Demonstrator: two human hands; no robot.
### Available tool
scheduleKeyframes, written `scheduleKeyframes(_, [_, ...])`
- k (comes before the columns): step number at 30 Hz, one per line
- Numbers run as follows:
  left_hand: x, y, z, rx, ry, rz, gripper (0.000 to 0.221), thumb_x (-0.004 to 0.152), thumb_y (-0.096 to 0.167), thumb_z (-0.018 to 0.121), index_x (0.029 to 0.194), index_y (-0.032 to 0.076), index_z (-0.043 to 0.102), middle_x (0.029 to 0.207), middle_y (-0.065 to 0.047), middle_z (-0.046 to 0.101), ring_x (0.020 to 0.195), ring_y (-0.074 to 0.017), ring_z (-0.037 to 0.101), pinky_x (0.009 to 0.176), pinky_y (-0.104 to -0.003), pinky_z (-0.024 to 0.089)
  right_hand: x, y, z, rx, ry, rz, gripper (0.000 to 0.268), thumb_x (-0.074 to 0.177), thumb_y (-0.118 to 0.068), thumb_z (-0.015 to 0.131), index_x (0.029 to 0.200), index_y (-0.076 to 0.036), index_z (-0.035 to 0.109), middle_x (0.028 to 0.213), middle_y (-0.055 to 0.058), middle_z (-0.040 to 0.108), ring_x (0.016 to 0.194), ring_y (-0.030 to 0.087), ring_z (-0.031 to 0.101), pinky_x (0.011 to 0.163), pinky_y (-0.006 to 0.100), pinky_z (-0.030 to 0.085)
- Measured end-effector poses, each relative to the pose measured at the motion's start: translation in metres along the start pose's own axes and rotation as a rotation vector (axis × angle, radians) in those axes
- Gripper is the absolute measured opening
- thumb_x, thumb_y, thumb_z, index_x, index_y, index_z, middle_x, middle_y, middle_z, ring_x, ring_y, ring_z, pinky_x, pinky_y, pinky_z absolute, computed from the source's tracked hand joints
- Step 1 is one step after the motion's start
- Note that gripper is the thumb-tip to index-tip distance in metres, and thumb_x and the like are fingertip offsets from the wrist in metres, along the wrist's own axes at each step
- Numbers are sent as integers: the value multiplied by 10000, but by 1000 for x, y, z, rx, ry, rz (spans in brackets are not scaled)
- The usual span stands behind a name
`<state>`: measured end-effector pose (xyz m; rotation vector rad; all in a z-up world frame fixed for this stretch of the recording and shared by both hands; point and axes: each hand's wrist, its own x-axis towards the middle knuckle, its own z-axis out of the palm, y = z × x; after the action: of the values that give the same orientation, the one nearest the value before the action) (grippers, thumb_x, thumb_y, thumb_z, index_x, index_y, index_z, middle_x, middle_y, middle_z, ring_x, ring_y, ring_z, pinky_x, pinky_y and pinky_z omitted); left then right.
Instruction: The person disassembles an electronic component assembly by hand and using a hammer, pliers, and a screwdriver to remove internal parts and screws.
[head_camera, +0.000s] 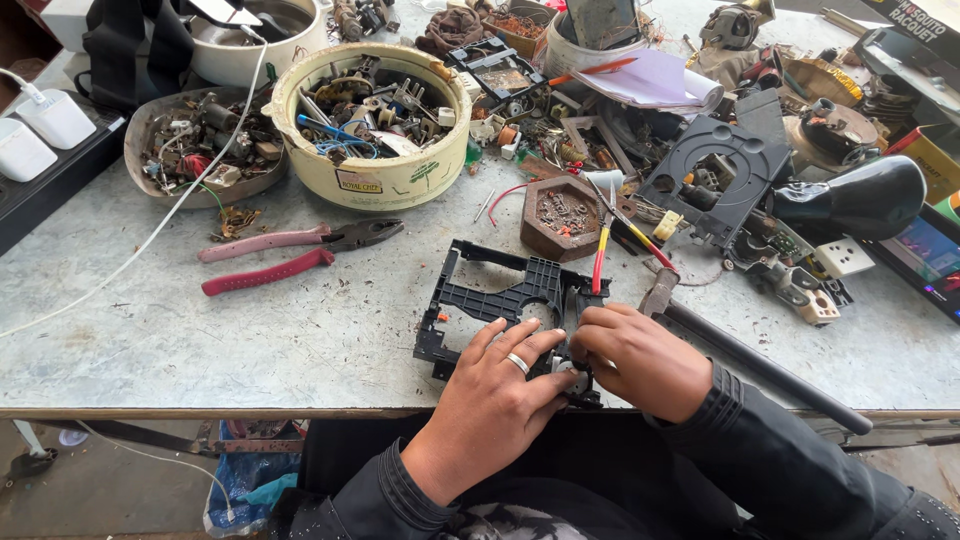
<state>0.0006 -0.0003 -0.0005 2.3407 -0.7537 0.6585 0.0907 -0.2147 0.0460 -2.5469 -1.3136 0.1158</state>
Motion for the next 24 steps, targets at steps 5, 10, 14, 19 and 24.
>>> scheduleKeyframes(5, [-1, 0, 0, -7, 5, 1, 264, 873, 247, 757, 1132, 198, 766, 1381, -98, 612, 1371, -320, 499, 1184, -511, 318, -4, -1, -8, 21, 40, 56, 137, 797, -163, 733, 887, -73, 685, 918, 78, 641, 977, 298, 623, 854, 409, 494])
scheduleKeyframes(10, [-1, 0, 1, -3, 17, 7, 274, 888, 247, 755, 1156, 190, 765, 1394, -85, 608, 1368, -311, 502, 1184, -510, 323, -2, -1, 4, -39, 79, 53, 182, 803, -185, 751, 878, -49, 658, 906, 112, 620, 977, 328, 605, 861, 426, 483])
scheduleKeyframes(14, [-1, -1, 1, -13, 20, 13, 265, 890, 246, 753, 1149, 189, 765, 1396, -85, 606, 1361, -312, 502, 1176, -511, 322, 2, -1, 10, 10, 35, 63, 164, 772, -141, 740, 891, -63, 658, 932, 97, 623, 984, 312, 608, 876, 414, 489])
scheduleKeyframes(19, [1, 0, -3, 2, 25, 39, 255, 878, 220, 756, 1125, 158, 759, 1389, -95, 616, 1346, -321, 514, 1164, -504, 339, -7, -4, 1, 16, -8, -39, 368, 726, -33, 693, 1091, -76, 676, 1092, 100, 621, 1092, 324, 582, 923, 415, 481])
scheduleKeyframes(24, [-2, 10, -19, -64, 107, 39, 311, 854, 180, 774, 1158, 119, 763, 1290, -74, 671, 1299, -321, 565, 1086, -469, 431, -31, -10, -3, 87, 27, -115, 548, 730, -132, 787, 1256, -74, 644, 1276, 121, 604, 1214, 345, 542, 984, 430, 450])
